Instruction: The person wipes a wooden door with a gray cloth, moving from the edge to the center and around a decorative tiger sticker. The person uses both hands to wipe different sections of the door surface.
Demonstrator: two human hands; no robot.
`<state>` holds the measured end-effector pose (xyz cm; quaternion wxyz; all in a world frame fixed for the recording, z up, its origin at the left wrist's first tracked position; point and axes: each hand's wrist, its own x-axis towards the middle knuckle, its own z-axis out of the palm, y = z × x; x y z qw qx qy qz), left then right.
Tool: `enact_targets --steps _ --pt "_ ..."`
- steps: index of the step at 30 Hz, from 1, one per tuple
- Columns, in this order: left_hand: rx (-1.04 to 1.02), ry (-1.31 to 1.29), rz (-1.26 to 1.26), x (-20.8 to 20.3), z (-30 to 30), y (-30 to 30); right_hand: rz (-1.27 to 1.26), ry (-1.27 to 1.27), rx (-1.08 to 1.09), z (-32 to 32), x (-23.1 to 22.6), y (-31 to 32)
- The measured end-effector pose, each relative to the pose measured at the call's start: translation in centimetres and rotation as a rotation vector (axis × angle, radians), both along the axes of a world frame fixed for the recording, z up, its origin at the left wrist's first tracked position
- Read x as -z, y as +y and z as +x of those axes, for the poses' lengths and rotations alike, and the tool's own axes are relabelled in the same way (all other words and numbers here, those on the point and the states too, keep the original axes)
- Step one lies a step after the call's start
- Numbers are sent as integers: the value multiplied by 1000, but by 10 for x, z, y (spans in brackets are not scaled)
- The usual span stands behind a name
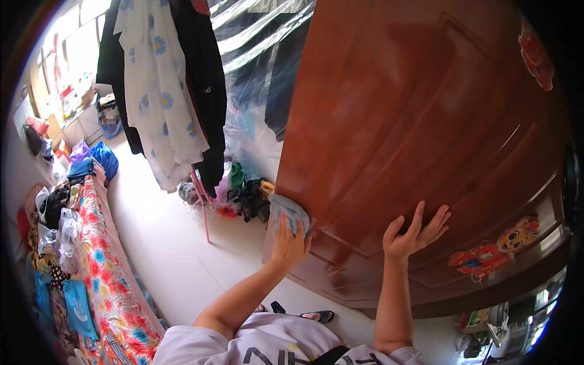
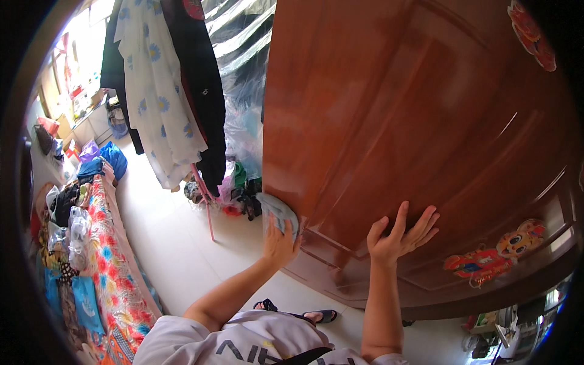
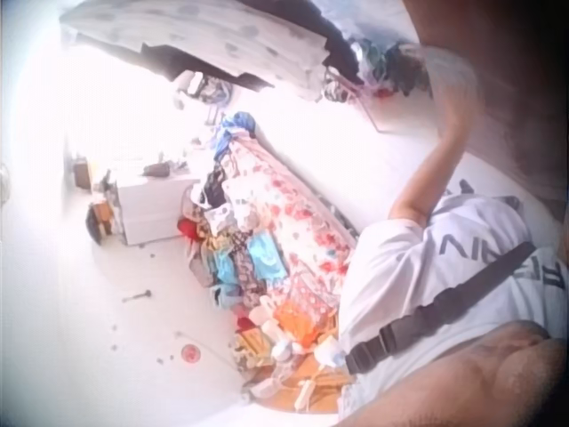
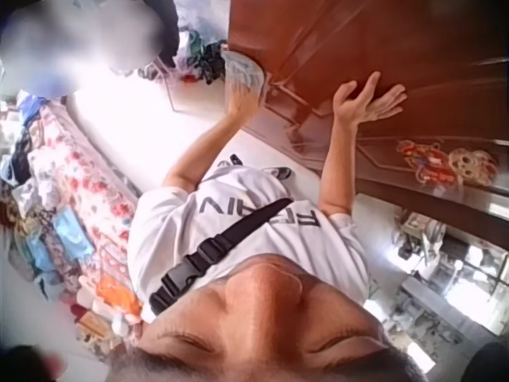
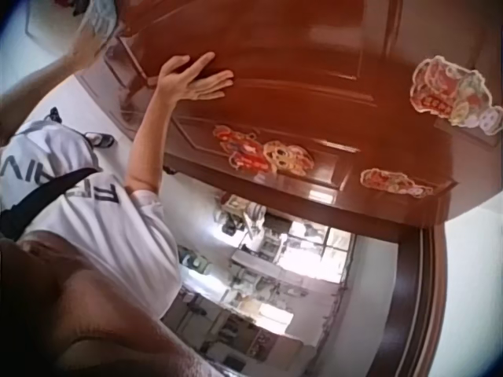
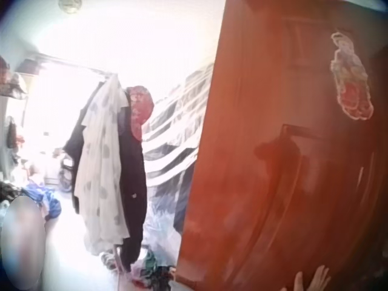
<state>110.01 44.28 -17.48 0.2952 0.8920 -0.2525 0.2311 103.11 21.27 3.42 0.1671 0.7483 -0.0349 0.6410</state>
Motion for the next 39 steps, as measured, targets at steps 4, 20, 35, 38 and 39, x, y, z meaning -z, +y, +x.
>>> enact_targets --steps 4,20,35,38,39 --pt "246 -96 211 5 -14 -2 -3 1 0 0 0 -1" --pt "137 -245 -634 -159 67 27 -12 13 4 -1 1 -3" --pt "-222 -297 -186 -155 63 55 -14 13 13 0 1 -2" --pt "-161 -336 -285 -156 69 47 -16 14 5 -1 0 0" --pt "-84 -306 -378 -161 72 46 -16 13 7 -1 0 -1"
